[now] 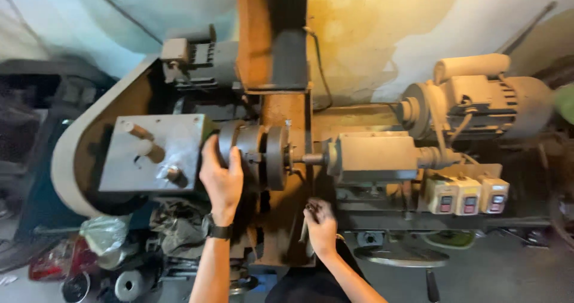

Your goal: Operating a lathe machine to process a metal gear or component.

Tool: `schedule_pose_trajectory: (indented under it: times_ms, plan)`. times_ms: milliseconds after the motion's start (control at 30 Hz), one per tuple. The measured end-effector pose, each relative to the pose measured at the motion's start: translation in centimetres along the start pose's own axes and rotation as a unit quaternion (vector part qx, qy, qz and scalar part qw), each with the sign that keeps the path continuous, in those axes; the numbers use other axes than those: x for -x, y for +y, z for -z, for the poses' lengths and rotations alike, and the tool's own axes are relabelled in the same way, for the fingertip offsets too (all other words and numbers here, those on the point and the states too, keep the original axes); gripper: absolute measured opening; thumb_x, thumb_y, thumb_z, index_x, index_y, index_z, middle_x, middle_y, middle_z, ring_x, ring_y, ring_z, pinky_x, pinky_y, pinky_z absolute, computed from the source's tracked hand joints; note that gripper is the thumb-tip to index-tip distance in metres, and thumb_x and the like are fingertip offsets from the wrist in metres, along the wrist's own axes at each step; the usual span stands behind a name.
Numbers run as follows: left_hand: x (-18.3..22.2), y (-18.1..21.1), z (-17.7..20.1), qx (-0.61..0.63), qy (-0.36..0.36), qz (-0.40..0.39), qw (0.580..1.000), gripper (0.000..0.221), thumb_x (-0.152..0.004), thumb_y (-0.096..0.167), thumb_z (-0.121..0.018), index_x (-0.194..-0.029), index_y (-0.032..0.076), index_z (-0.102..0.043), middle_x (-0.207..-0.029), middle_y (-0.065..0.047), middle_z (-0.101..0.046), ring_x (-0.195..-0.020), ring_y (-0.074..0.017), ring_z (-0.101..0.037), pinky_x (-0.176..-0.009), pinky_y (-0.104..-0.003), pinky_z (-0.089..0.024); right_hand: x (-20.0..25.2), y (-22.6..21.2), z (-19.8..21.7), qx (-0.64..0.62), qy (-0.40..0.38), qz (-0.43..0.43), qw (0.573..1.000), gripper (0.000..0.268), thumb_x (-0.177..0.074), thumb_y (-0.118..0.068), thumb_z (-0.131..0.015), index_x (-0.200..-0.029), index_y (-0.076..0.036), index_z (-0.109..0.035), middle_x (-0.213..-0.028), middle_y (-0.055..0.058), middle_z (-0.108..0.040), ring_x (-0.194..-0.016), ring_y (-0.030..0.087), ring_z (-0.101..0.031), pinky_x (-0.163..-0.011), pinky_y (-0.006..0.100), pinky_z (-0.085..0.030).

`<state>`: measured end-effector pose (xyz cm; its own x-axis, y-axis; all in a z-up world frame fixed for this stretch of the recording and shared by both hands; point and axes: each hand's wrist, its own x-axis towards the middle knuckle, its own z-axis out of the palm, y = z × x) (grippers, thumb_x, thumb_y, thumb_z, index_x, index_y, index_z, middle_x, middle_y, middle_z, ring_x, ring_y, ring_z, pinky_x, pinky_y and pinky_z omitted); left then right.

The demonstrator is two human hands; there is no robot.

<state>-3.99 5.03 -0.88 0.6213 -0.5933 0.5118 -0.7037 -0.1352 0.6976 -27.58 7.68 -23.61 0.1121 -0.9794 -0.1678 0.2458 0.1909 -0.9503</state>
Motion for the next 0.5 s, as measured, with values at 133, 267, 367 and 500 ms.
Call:
schedule_pose_trajectory:
  times_ms: [133, 267, 367, 500]
  plan:
    - [-4.2, 5.6, 0.0, -0.008, 0.033, -0.109, 0.993, 0.055, -0.096, 0.005, -0.07, -0.145, -0.007, -0.048, -0.143, -0.027, -0.057, -0.133, -0.0437, -0.056, -0.114, -0.046, -0.046, -0.8, -15.5, -0.7, 0.207, 0.024, 0.217, 0.954, 0.037, -0.085, 0.006, -0.069, -0.12, 0.008, -0.06, -0.118, 0.018, -0.067, -0.109, 0.026, -0.067, -0.095, 0.035, -0.052]
    - [-13.3, 11.0, -4.0, 0.022, 0.016, -0.251, 0.968, 0.059, -0.099, 0.006, -0.072, -0.149, -0.005, -0.043, -0.153, -0.025, -0.047, -0.145, -0.0421, -0.046, -0.123, -0.048, -0.041, -5.6, -22.3, 0.1, 0.242, 0.047, 0.429, 0.869, 0.014, -0.096, 0.004, -0.066, -0.108, -0.002, -0.067, -0.113, 0.012, -0.07, -0.103, 0.022, -0.071, -0.09, 0.031, -0.058]
    - [-22.5, 14.3, -8.7, -0.039, 0.025, -0.317, 0.947, 0.069, -0.098, 0.011, -0.075, -0.154, -0.003, -0.036, -0.161, -0.027, -0.034, -0.151, -0.0433, -0.033, -0.125, -0.055, -0.03, -9.7, -24.2, -0.8, 0.249, 0.104, 0.433, 0.86, 0.015, -0.095, 0.004, -0.064, -0.109, -0.002, -0.066, -0.113, 0.013, -0.068, -0.096, 0.024, -0.068, -0.085, 0.033, -0.057]
    - [-34.4, 14.7, -15.5, -0.167, 0.092, -0.367, 0.911, 0.08, -0.097, 0.02, -0.077, -0.16, -0.001, -0.032, -0.166, -0.028, -0.025, -0.155, -0.0451, -0.022, -0.126, -0.067, -0.015, -10.7, -26.2, -1.8, 0.426, 0.158, 0.444, 0.772, 0.018, -0.086, -0.003, -0.071, -0.103, -0.007, -0.069, -0.108, 0.013, -0.069, -0.094, 0.033, -0.064, -0.084, 0.044, -0.05]
